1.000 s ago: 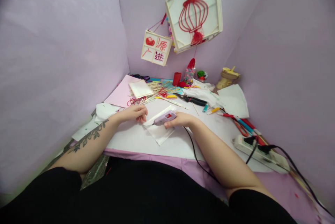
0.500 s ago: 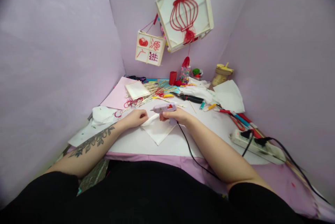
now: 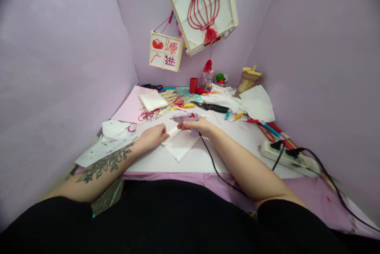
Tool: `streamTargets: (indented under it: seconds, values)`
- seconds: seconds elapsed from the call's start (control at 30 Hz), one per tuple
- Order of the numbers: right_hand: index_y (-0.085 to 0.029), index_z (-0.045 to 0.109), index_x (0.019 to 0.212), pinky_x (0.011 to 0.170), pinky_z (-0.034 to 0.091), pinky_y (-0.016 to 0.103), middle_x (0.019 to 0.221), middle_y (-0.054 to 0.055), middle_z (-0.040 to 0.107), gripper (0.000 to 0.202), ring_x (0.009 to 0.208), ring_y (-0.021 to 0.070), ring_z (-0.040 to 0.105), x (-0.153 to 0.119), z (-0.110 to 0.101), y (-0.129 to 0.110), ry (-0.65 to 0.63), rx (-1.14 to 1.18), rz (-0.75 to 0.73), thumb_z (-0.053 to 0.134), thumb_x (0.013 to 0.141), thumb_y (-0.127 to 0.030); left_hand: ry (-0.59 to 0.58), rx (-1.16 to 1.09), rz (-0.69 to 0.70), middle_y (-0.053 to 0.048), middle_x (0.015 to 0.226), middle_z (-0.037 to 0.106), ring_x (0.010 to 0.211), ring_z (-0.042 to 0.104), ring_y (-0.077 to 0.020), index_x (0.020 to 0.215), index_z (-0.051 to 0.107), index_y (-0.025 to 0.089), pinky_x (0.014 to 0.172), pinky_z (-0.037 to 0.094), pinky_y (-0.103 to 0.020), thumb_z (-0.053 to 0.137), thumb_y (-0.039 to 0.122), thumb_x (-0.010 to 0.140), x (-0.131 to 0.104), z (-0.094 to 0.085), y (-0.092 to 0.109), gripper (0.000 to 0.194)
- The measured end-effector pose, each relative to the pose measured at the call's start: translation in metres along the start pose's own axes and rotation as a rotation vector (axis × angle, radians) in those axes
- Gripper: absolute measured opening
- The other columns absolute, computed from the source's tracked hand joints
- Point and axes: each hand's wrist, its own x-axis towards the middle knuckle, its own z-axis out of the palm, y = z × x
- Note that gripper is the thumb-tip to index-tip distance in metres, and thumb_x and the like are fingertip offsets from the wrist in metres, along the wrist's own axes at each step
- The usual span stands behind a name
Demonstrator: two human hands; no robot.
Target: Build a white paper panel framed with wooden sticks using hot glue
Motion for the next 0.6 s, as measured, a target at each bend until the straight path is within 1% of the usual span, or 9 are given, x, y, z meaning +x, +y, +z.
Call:
streamTargets:
  seconds: [0.07, 0.13, 0.2, 0.27, 0.33, 0.4, 0.5, 0.6]
  values:
    - [-0.015, 0.07, 0.083, 0.079, 0.049, 0.034, 0.083, 0.007, 0.07, 0.038, 0.081, 0.02, 0.065, -0.001, -0.001, -0.004, 0.001, -0.018, -0.027, 0.08, 0.061, -0.044, -0.006, -0.009, -0.029, -0.007, 0.093, 0.066, 0.08, 0.061, -0.022, 0.097, 0.056, 0.02, 0.064, 0.04, -0.029, 0.055, 0.044, 0.08, 0.001, -0.001, -0.002, 0.03]
    - [-0.015, 0.07, 0.083, 0.077, 0.05, 0.033, 0.083, 0.008, 0.069, 0.038, 0.079, 0.0188, 0.063, -0.002, -0.004, -0.008, 0.008, -0.041, -0.065, 0.079, 0.063, -0.045, -0.008, -0.085, -0.018, -0.007, 0.09, 0.067, 0.079, 0.061, -0.0213, 0.096, 0.056, 0.019, 0.065, 0.041, -0.029, 0.052, 0.046, 0.081, 0.005, -0.003, -0.007, 0.031]
    - [-0.015, 0.069, 0.08, 0.076, 0.05, 0.032, 0.084, 0.007, 0.068, 0.036, 0.079, 0.0184, 0.062, -0.004, -0.009, -0.013, 0.023, -0.044, -0.097, 0.077, 0.064, -0.047, 0.001, -0.187, 0.014, -0.006, 0.084, 0.067, 0.077, 0.06, -0.0193, 0.09, 0.057, 0.018, 0.066, 0.042, -0.028, 0.043, 0.041, 0.086, 0.01, -0.007, -0.016, 0.028]
    - [-0.016, 0.068, 0.074, 0.077, 0.05, 0.032, 0.085, 0.007, 0.067, 0.035, 0.082, 0.0187, 0.062, -0.006, -0.016, -0.017, 0.046, -0.026, -0.119, 0.076, 0.066, -0.049, -0.012, -0.267, 0.052, -0.004, 0.077, 0.066, 0.074, 0.06, -0.0174, 0.082, 0.058, 0.017, 0.068, 0.042, -0.027, 0.035, 0.034, 0.088, 0.013, -0.011, -0.024, 0.03]
    - [-0.017, 0.066, 0.069, 0.078, 0.051, 0.032, 0.086, 0.007, 0.066, 0.035, 0.084, 0.0188, 0.061, -0.007, -0.022, -0.019, 0.068, -0.014, -0.126, 0.075, 0.066, -0.051, -0.055, -0.29, 0.086, -0.003, 0.074, 0.065, 0.071, 0.059, -0.0165, 0.077, 0.06, 0.017, 0.068, 0.042, -0.027, 0.037, 0.031, 0.085, 0.014, -0.014, -0.029, 0.028]
    - [-0.016, 0.066, 0.068, 0.076, 0.051, 0.031, 0.086, 0.007, 0.065, 0.036, 0.083, 0.0183, 0.061, -0.008, -0.026, -0.019, 0.081, -0.005, -0.118, 0.075, 0.066, -0.051, -0.087, -0.277, 0.109, -0.003, 0.074, 0.065, 0.069, 0.058, -0.0162, 0.077, 0.062, 0.017, 0.064, 0.041, -0.026, 0.044, 0.032, 0.081, 0.012, -0.015, -0.031, 0.023]
    - [-0.016, 0.067, 0.068, 0.074, 0.051, 0.029, 0.085, 0.006, 0.065, 0.035, 0.082, 0.017, 0.061, -0.008, -0.028, -0.018, 0.08, 0.011, -0.098, 0.076, 0.065, -0.049, -0.104, -0.236, 0.126, -0.002, 0.074, 0.065, 0.066, 0.057, -0.0154, 0.078, 0.063, 0.017, 0.059, 0.039, -0.025, 0.051, 0.034, 0.076, 0.009, -0.015, -0.028, 0.021]
    - [-0.016, 0.067, 0.071, 0.072, 0.051, 0.027, 0.083, 0.006, 0.065, 0.034, 0.08, 0.0165, 0.061, -0.008, -0.025, -0.018, 0.067, 0.015, -0.093, 0.078, 0.064, -0.048, -0.122, -0.179, 0.133, -0.002, 0.075, 0.065, 0.066, 0.057, -0.0152, 0.077, 0.062, 0.018, 0.058, 0.038, -0.024, 0.051, 0.031, 0.077, 0.003, -0.016, -0.022, 0.018]
